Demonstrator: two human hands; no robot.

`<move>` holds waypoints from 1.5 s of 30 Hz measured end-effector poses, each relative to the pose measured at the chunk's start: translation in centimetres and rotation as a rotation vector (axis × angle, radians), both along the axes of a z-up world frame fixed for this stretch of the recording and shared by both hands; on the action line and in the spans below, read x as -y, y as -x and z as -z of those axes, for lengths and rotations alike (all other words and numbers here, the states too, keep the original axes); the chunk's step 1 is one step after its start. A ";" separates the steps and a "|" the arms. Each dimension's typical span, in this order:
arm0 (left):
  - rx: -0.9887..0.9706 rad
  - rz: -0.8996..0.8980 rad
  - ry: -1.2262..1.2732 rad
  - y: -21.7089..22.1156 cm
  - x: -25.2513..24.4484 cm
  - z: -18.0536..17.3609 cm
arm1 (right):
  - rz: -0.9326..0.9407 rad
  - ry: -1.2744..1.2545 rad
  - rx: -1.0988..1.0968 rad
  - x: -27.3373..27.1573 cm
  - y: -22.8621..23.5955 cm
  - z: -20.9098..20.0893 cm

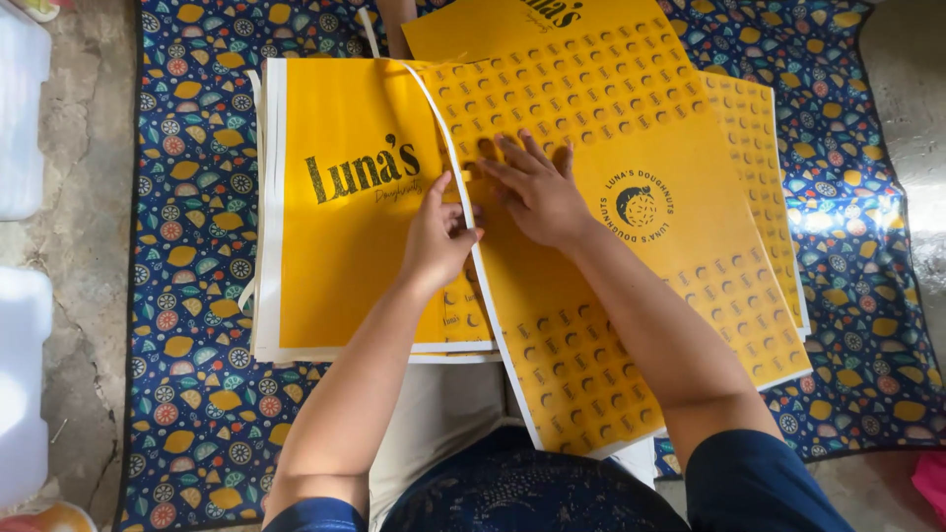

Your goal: Peeling adhesive strips and stacking paper bags in a workshop environment

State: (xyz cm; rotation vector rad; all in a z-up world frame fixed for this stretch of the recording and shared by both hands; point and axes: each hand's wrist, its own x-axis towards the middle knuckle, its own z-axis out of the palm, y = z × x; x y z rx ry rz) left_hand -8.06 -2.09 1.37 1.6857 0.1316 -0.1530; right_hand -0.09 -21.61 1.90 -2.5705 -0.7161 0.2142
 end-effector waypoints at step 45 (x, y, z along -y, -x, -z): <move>0.055 -0.350 0.148 -5.1 1.4 -0.1 | 0.151 0.342 0.077 -2.3 2.3 -4.4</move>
